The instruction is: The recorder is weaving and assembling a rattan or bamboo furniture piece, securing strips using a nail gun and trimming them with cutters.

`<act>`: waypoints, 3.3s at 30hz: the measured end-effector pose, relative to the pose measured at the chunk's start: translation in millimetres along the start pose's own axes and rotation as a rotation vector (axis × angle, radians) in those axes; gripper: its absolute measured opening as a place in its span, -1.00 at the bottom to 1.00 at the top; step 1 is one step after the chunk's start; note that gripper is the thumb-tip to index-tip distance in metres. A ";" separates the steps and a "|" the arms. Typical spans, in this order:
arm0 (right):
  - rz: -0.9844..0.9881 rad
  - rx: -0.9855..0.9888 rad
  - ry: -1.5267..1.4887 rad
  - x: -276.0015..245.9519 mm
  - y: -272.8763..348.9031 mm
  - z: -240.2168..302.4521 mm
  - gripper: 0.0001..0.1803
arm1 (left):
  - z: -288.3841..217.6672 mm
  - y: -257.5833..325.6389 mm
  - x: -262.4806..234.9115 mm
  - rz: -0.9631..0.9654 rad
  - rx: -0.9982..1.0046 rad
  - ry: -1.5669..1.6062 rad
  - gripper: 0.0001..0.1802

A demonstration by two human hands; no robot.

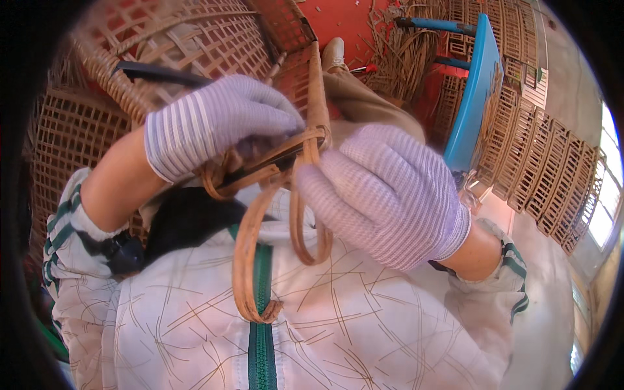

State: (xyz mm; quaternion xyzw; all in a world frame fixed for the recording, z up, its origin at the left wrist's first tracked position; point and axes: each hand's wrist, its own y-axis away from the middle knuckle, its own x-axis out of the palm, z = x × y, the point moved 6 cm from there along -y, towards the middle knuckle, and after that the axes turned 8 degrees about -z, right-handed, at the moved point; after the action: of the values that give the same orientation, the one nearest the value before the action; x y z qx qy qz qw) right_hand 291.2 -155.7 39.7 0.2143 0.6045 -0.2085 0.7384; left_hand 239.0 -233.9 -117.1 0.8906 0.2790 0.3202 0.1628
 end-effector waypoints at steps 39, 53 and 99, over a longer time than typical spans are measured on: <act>-0.631 0.857 -0.455 52.3 38.0 -33.1 -0.45 | -43.5 -37.6 -151.6 -0.386 0.326 0.901 -0.83; -0.738 0.810 -0.370 82.2 33.3 -29.1 -0.45 | 16.1 -22.0 -23.3 -0.301 -0.159 0.257 -0.60; -0.991 0.532 -0.323 125.1 30.3 -65.7 -0.51 | -48.1 -43.5 -50.9 -0.439 0.192 0.839 -0.80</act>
State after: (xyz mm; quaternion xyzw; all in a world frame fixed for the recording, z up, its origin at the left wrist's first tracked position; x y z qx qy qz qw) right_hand 278.4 -99.5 -92.8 0.0494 0.4391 -0.7037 0.5564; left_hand 157.6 -224.7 -126.2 0.6154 0.5303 0.5829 0.0169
